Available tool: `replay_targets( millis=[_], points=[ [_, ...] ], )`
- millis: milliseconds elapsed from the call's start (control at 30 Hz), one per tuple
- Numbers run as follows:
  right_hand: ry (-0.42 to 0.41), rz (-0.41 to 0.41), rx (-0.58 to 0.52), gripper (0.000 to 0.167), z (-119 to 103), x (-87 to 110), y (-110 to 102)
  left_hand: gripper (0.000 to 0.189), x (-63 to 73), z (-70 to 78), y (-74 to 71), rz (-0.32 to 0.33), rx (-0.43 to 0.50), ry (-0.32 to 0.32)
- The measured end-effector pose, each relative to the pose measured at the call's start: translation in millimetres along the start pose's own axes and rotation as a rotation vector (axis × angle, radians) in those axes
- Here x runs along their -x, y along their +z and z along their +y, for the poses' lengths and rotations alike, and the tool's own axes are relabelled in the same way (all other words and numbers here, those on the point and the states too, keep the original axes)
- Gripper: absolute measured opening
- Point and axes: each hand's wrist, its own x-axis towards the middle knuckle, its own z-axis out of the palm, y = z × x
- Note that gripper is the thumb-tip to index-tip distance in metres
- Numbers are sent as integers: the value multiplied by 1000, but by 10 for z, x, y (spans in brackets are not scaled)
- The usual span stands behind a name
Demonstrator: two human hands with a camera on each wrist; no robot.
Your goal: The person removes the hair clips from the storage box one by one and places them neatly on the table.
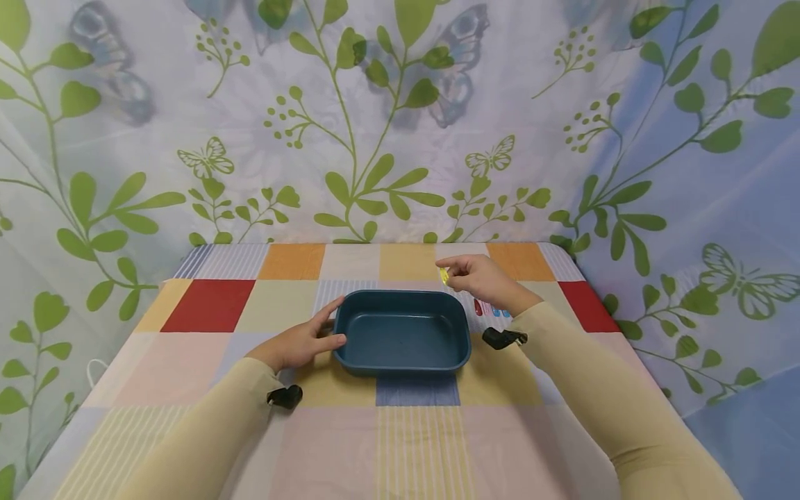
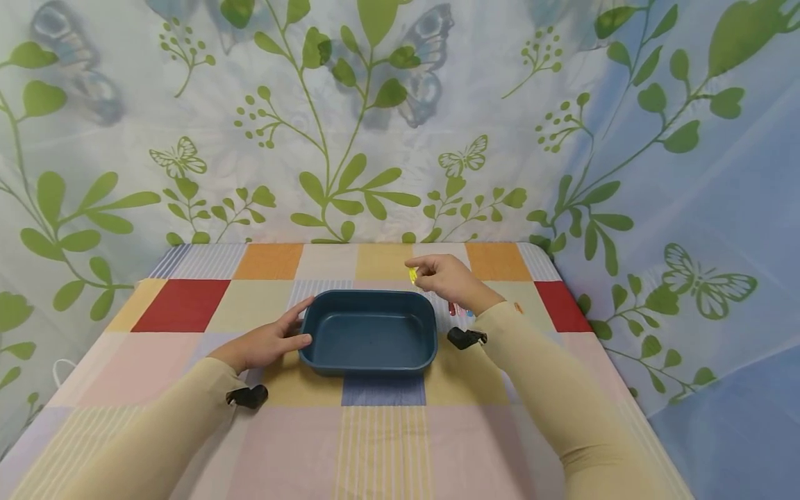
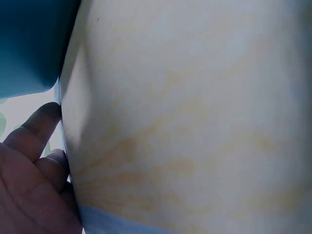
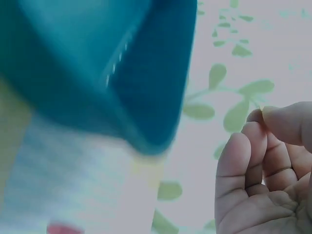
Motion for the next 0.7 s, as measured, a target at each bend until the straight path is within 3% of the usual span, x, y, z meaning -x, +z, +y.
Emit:
replay_targets(
  millis=[333,700],
  points=[
    [107,106,34,47,489,304,-568,88,11,15,-8,-6,-10,10],
    [269,112,116,51,1096,719,-1008,88,-8,-7,2,-11,-10,18]
  ],
)
